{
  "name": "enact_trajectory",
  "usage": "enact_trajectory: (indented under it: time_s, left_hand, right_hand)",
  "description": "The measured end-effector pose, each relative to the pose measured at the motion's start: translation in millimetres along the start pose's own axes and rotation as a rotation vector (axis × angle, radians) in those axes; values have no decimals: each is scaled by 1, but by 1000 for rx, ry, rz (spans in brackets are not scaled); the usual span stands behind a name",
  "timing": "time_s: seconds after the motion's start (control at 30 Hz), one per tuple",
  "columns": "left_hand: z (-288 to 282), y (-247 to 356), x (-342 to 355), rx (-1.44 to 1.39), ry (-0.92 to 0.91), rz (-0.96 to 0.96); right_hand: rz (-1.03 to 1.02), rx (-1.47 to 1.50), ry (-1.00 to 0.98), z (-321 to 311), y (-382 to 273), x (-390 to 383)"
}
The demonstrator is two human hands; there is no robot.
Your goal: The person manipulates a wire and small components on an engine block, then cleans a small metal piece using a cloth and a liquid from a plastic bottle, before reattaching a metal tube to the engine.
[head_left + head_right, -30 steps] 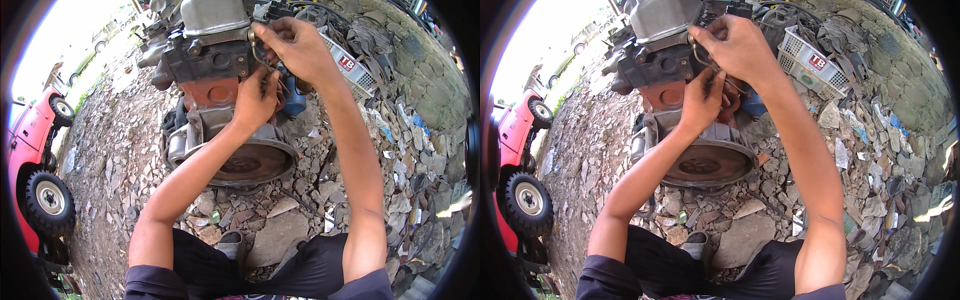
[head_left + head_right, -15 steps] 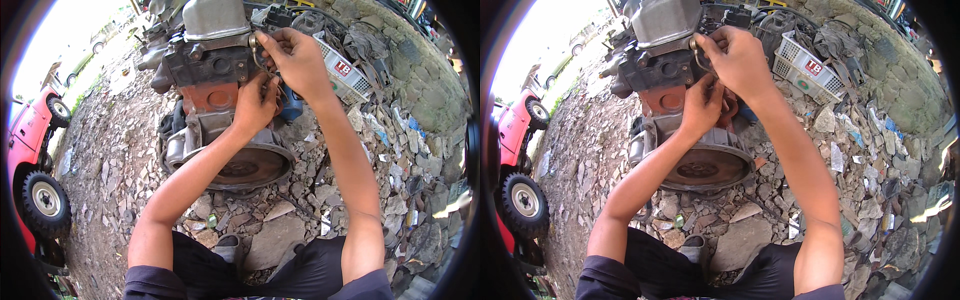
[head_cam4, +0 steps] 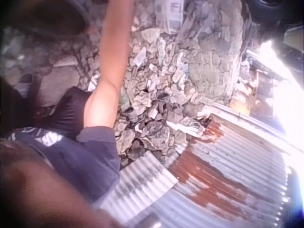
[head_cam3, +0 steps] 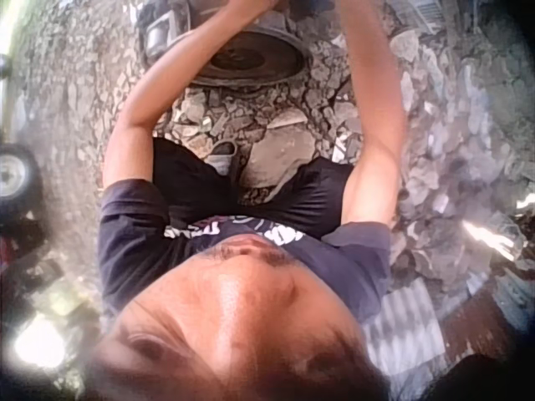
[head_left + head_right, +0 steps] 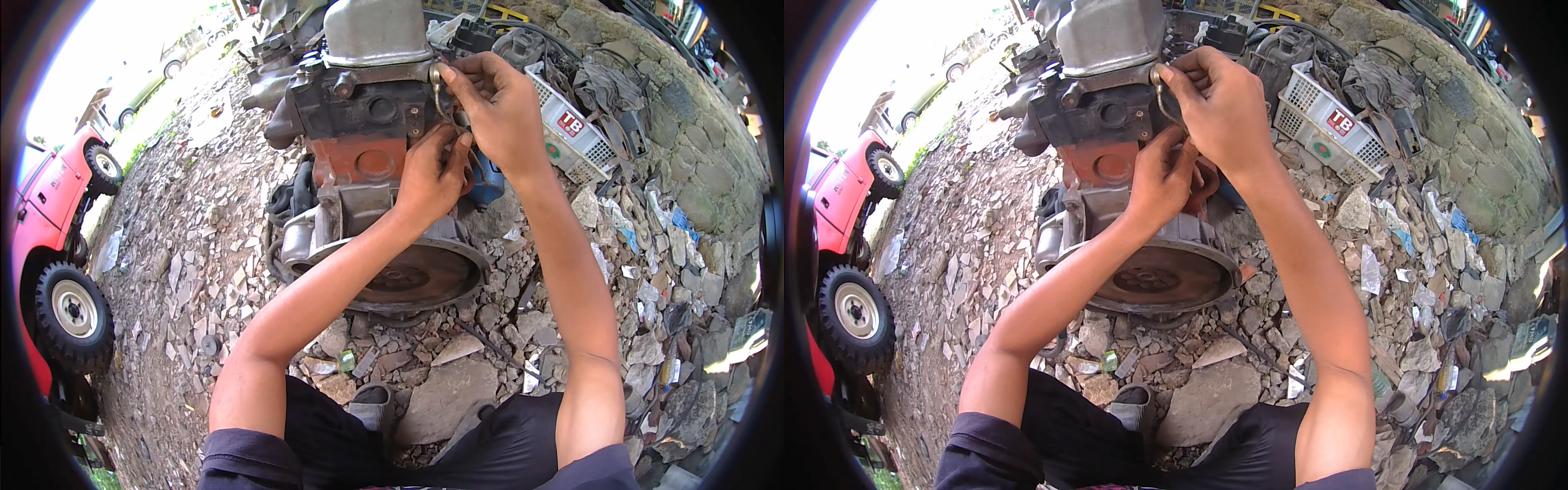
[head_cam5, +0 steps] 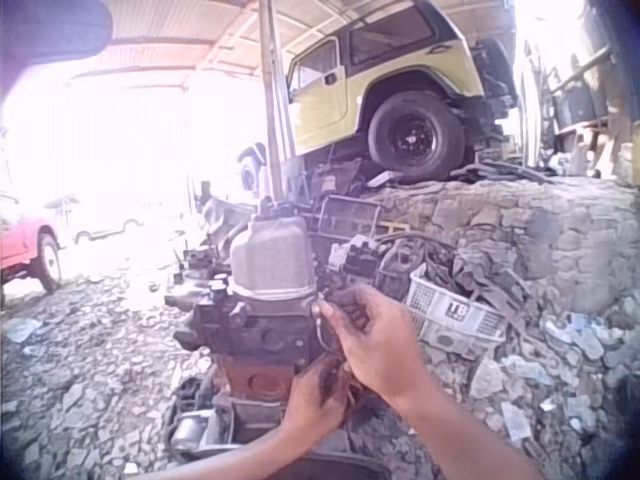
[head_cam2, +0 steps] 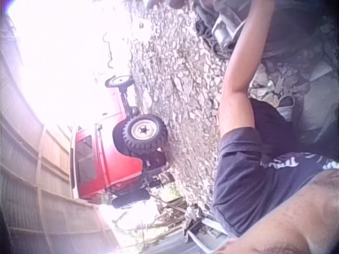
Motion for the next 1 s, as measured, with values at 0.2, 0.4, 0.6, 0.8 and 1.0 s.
enact_trajectory:
  time_s: [0.2,0.4,0.6,0.8,1.0]
  left_hand:
    - [5,5,-3,-65,11,13]
    - [4,1,-1,-215,-15,38]
    - [1,6,-2,-202,14,43]
    - [2,4,-1,-218,7,-18]
    - [2,1,0,-253,14,-28]
  right_hand:
    - [86,-81,38,-3,-4,1]
    - [76,7,-66,2,13,1]
    - [218,150,-81,-2,14,3]
    - [162,-116,-138,-1,15,4]
    - [-50,111,-46,1,11,6]
Point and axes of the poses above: each hand's wrist, its own x-axis towards the middle knuckle, its own z-axis out of the palm, y = z × x, the point moved 4 cm from there along x, towards the middle knuckle
